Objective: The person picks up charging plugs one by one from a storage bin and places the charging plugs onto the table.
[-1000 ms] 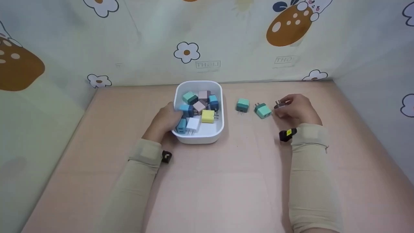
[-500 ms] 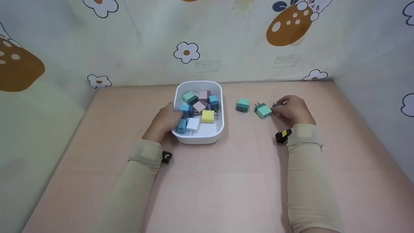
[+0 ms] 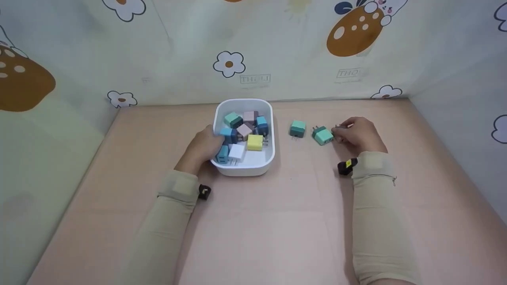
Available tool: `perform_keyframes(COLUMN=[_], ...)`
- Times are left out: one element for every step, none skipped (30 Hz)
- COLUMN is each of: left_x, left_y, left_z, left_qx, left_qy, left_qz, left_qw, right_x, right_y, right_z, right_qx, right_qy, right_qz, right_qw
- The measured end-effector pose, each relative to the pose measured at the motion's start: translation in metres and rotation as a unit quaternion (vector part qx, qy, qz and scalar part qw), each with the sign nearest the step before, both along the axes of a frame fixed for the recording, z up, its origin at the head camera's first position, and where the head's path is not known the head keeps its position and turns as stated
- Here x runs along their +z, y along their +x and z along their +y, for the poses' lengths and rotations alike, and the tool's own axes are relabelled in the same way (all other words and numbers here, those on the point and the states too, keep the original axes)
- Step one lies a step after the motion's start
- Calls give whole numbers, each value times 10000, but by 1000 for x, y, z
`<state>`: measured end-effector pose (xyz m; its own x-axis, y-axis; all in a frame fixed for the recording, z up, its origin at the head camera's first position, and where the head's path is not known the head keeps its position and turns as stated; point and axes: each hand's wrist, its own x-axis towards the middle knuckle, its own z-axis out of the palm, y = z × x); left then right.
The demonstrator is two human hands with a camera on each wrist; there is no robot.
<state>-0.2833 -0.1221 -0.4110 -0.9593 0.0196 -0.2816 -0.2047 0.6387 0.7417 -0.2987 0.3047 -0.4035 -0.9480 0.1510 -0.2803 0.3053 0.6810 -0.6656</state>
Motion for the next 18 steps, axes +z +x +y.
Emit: perform_keyframes(left_x=[0,-1,-1,-2,-2,-2,-2,-3,-3,-3,-2,-2,-2,-2,-1,-1,-1,-1], left_y=[0,0,-1,-1,-1,-1,-1,-1,-1,-1,-1,-2,-2,-2,-2,-2,-1,-1], left_z=[0,-1,-1,-1,-1,-1,-1,-1,-1,0,0,0,0,0,0,0,-1,-1], left_qx=[-19,-33,-49,-65,-73,-70,-68,-63,-63,-60,-54,-50,-52,-54,-53,-50,-46,-48], left_qy=[-18,-35,-47,-65,-77,-68,-62,-58,-61,-63,-63,-68,-72,-74,-78,-73,-73,-72], left_qz=[28,55,74,94,108,97,86,75,68,62,54,51,44,36,29,20,10,2], left_qw=[10000,10000,9999,9999,9999,9999,9999,9999,9999,9999,10000,10000,10000,10000,10000,10000,10000,10000], right_x=[2,4,7,10,12,15,18,22,25,29,32,36,40,44,49,53,57,61], right_y=[1,1,2,3,4,5,5,6,7,7,8,9,10,11,12,13,14,15], right_z=[1,1,2,2,2,3,3,3,3,3,3,2,2,1,-1,-2,-4,-7], right_qx=[25,41,47,51,59,44,25,3,-12,-35,-61,-82,-99,-103,-107,-113,-114,-113], right_qy=[14,25,27,54,109,154,195,247,311,370,408,426,410,410,390,374,353,327], right_qz=[-3,-15,-33,-50,-50,-53,-37,7,75,168,263,366,459,551,628,690,743,811], right_qw=[10000,10000,10000,10000,9999,9999,9998,9997,9995,9992,9988,9984,9981,9976,9972,9968,9965,9961])
